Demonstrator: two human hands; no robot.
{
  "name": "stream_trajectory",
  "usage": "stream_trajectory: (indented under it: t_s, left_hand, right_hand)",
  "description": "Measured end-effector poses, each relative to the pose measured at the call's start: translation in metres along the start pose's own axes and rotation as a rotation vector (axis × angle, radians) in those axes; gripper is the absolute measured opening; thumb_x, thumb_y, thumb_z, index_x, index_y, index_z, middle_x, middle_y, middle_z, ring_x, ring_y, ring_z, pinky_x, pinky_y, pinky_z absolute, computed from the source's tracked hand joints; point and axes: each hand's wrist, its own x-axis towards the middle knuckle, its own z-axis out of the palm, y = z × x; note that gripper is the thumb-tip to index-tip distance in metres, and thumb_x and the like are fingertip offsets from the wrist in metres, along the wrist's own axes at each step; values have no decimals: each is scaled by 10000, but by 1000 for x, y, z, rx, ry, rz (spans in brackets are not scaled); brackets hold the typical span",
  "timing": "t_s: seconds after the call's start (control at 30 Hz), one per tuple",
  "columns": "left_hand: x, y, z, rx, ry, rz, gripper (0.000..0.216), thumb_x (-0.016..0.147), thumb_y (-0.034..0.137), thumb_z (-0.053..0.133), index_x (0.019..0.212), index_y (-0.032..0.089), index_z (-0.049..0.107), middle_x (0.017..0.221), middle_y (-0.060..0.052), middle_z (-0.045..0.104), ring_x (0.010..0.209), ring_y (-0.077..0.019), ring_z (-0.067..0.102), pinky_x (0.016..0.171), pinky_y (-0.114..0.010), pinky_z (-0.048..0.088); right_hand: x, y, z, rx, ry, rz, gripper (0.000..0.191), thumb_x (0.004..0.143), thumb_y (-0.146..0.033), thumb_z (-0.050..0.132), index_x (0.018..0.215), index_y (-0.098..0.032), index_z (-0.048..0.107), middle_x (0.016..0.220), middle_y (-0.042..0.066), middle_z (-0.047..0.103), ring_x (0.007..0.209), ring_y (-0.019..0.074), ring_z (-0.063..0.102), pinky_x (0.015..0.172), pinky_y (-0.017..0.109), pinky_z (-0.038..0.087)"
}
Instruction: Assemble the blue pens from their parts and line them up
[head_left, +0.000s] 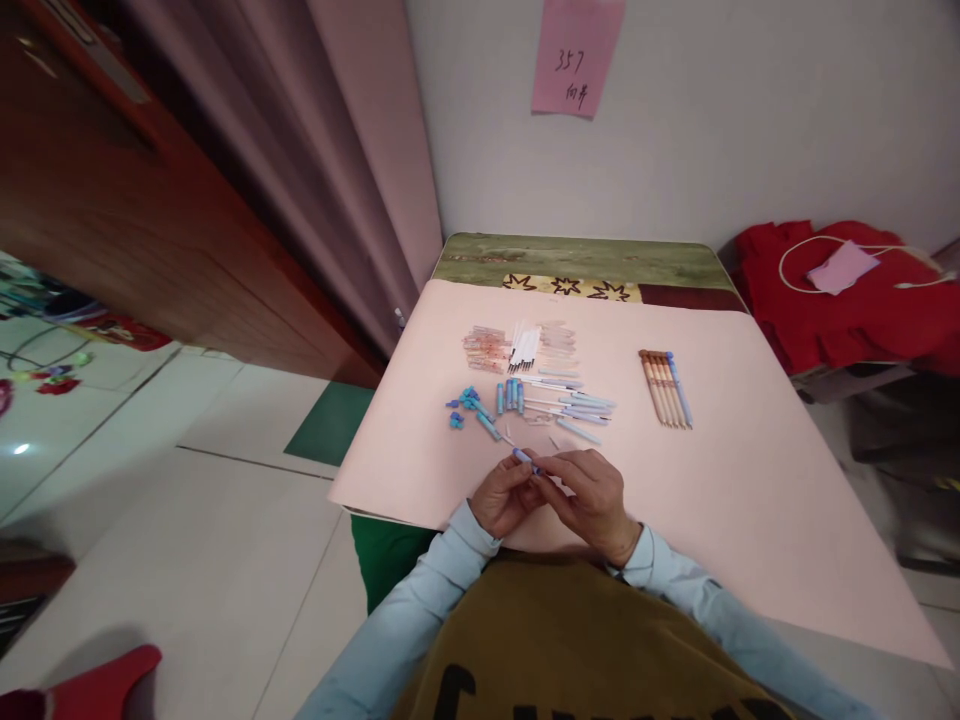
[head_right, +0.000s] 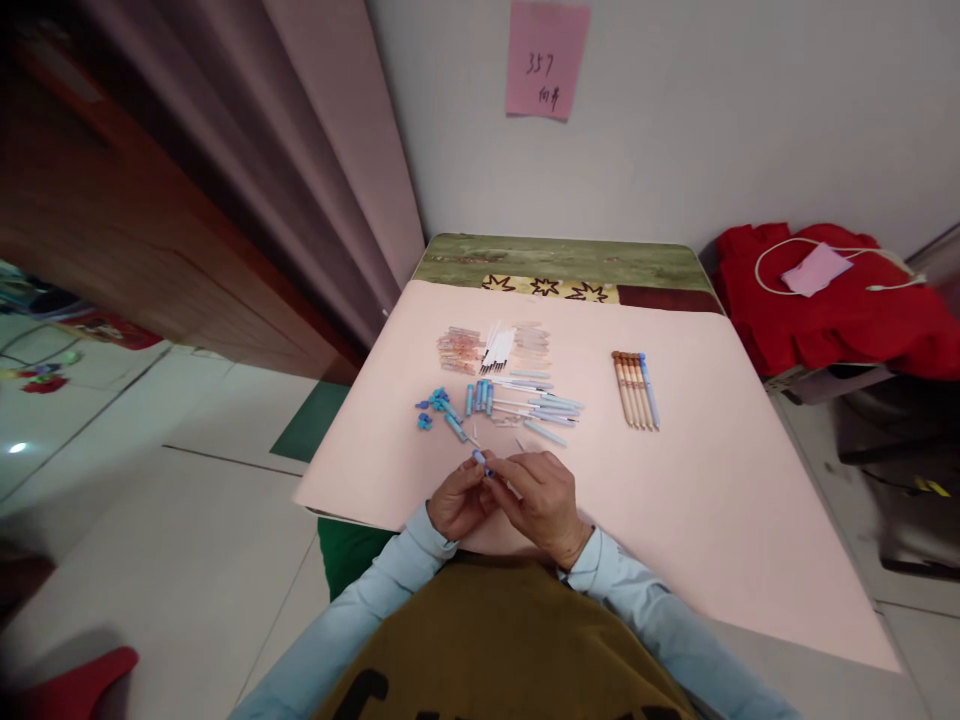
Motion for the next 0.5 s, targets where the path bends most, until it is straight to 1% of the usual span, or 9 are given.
stream_trajectory:
  t_s: [0.07, 0.17, 0.27, 0.33, 0.37, 0.43, 0.47, 0.5]
  left_hand:
    - [-1, -1, 0, -18, 19, 10, 229, 716, 197, 806, 838, 134, 623, 748, 0, 618, 680, -99, 591, 683, -234, 488]
    - [-1, -3, -2, -41, 42, 24, 243, 716, 212, 809, 870, 134, 638, 778, -8, 637, 697, -103, 594, 680, -236, 487]
    - [-2, -4, -4, -47, 45, 39, 208, 726, 184, 794, 851, 132, 636, 773, -7, 626, 701, -98, 585, 680, -225, 485]
    - [-2, -3, -3, -55, 49, 77, 189, 740, 187, 780, 840, 130, 630, 753, -1, 601, 688, -89, 564, 661, -208, 475]
    - [-3, -2, -2, -59, 43, 97, 186, 750, 204, 773, 838, 128, 626, 738, 2, 582, 666, -83, 544, 635, -199, 463]
    - [-3, 1, 2, -58, 15, 119, 193, 773, 246, 754, 825, 126, 613, 705, 11, 535, 608, -70, 487, 579, -189, 427]
    - [-4, 2, 4, -49, 0, 119, 197, 783, 262, 744, 821, 126, 607, 697, 14, 516, 587, -66, 460, 562, -190, 413]
    - [-4, 2, 7, -38, -11, 116, 199, 789, 270, 737, 819, 127, 602, 695, 15, 503, 576, -64, 442, 555, -193, 403]
  right_hand:
    - [-1, 0, -1, -30, 9, -23, 144, 909, -231, 624, 1017, -229, 720, 829, 39, 738, 719, 146, 649, 671, 292, 449]
    - [-3, 1, 0, -73, 24, -46, 147, 901, -225, 635, 1024, -233, 714, 843, 37, 744, 742, 151, 660, 688, 295, 455]
    - [-3, 1, 1, -75, 17, -76, 164, 899, -219, 637, 1048, -241, 701, 851, 34, 744, 762, 154, 667, 699, 294, 453]
    - [-1, -1, -1, -40, 24, -82, 181, 893, -226, 646, 1071, -232, 681, 829, 31, 734, 732, 148, 655, 687, 289, 447]
    - [0, -3, -2, -14, 43, -68, 167, 885, -234, 655, 1051, -221, 673, 798, 27, 722, 694, 141, 639, 671, 286, 442]
    - [1, -7, -6, 51, 90, -9, 80, 866, -258, 672, 923, -204, 653, 701, 10, 673, 608, 125, 585, 630, 277, 427]
    - [2, -9, -7, 93, 103, 32, 81, 860, -268, 672, 837, -204, 627, 653, -1, 637, 575, 119, 555, 609, 273, 418]
    - [2, -11, -9, 144, 99, 83, 137, 859, -275, 663, 764, -207, 591, 617, -10, 602, 554, 113, 529, 591, 268, 409]
